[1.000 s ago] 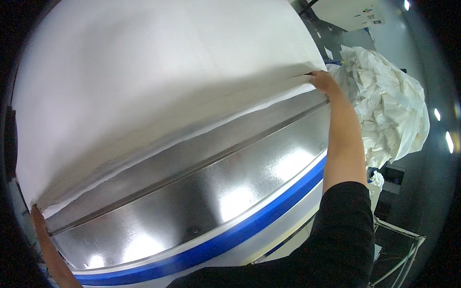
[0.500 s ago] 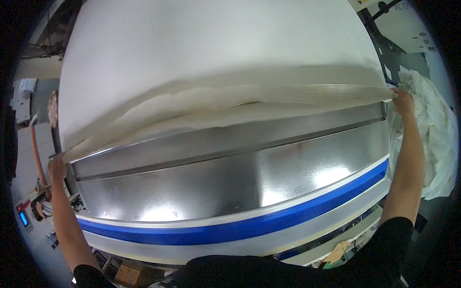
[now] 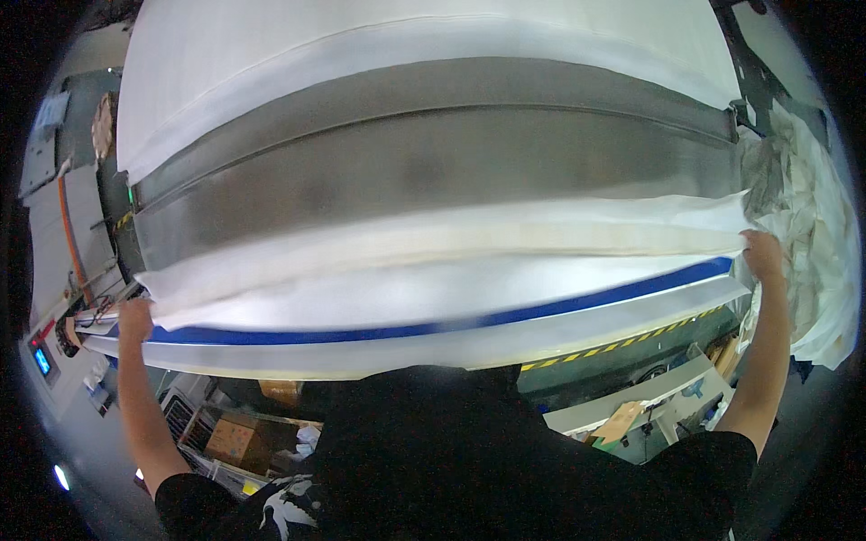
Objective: The person repeatedly folds large white sheets of paper in half using a metal folding machine. They align the paper on the machine's surface, pull a blue handle to fold the sheet, and then remove the folded product. This process is repeated continuously throughout the clip.
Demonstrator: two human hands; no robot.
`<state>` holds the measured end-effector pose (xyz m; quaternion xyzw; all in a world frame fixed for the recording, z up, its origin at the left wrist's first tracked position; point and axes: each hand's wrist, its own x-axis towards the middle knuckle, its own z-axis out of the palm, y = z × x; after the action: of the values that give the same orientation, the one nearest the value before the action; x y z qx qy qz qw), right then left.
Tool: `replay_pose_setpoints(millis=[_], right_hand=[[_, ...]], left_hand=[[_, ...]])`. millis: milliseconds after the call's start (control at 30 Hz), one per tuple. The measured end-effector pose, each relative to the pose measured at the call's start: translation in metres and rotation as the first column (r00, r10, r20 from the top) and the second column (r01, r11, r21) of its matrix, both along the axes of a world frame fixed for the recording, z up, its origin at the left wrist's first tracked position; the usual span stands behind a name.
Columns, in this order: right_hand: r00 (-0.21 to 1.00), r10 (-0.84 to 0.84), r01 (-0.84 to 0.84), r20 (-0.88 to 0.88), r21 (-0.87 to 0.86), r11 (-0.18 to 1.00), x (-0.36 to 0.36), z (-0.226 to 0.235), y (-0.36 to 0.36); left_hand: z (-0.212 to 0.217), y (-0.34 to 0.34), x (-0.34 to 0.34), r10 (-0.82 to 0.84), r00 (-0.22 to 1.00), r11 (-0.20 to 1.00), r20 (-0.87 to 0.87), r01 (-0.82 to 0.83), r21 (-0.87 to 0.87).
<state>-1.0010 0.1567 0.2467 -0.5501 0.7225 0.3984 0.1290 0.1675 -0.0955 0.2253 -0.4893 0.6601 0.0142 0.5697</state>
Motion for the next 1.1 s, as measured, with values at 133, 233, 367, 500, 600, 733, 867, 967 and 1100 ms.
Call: replay_pose_setpoints(millis=[133, 233, 367, 500, 600, 733, 867, 967, 1100], right_hand=[[0.989, 0.125, -0.109, -0.079, 0.178, 0.978, 0.024, -0.011, 0.049], [0.983, 0.159, -0.128, -0.091, 0.277, 0.952, 0.042, -0.018, 0.063], [0.994, 0.093, -0.074, -0.064, 0.252, 0.965, 0.046, -0.040, 0.078], [0.968, 0.147, -0.054, -0.205, 0.401, 0.915, -0.003, -0.074, 0.115], [0.985, 0.126, -0.074, -0.119, 0.369, 0.926, 0.013, -0.063, 0.115], [0.995, -0.084, 0.096, -0.053, 0.288, 0.953, 0.043, -0.052, 0.105], [0.991, -0.097, 0.052, 0.089, 0.411, 0.910, 0.033, -0.103, 0.100], [0.956, -0.290, 0.248, 0.036, 0.423, 0.872, 0.100, -0.069, 0.066], [0.960, -0.273, 0.199, 0.068, 0.519, 0.831, 0.102, -0.074, 0.048]], left_hand=[[-0.030, 0.050, -0.017, 0.036, 0.996, 0.985, 0.077, -0.049, 0.168], [-0.050, 0.069, -0.026, 0.026, 0.977, 0.946, 0.211, -0.092, 0.310], [-0.063, 0.080, -0.017, 0.030, 0.988, 0.957, 0.154, -0.073, 0.280], [-0.079, 0.081, -0.013, 0.130, 0.957, 0.985, 0.261, -0.155, 0.076], [-0.052, 0.067, -0.025, 0.445, 0.864, 0.874, 0.236, -0.363, -0.322], [-0.033, 0.046, -0.026, 0.549, 0.835, 0.700, -0.031, -0.479, -0.529], [-0.064, 0.089, 0.037, 0.269, 0.900, 0.647, -0.342, -0.433, -0.627], [-0.093, 0.072, -0.011, 0.362, 0.837, 0.691, -0.410, -0.536, -0.484], [-0.103, 0.075, -0.028, 0.354, 0.855, 0.723, -0.378, -0.507, -0.469]])
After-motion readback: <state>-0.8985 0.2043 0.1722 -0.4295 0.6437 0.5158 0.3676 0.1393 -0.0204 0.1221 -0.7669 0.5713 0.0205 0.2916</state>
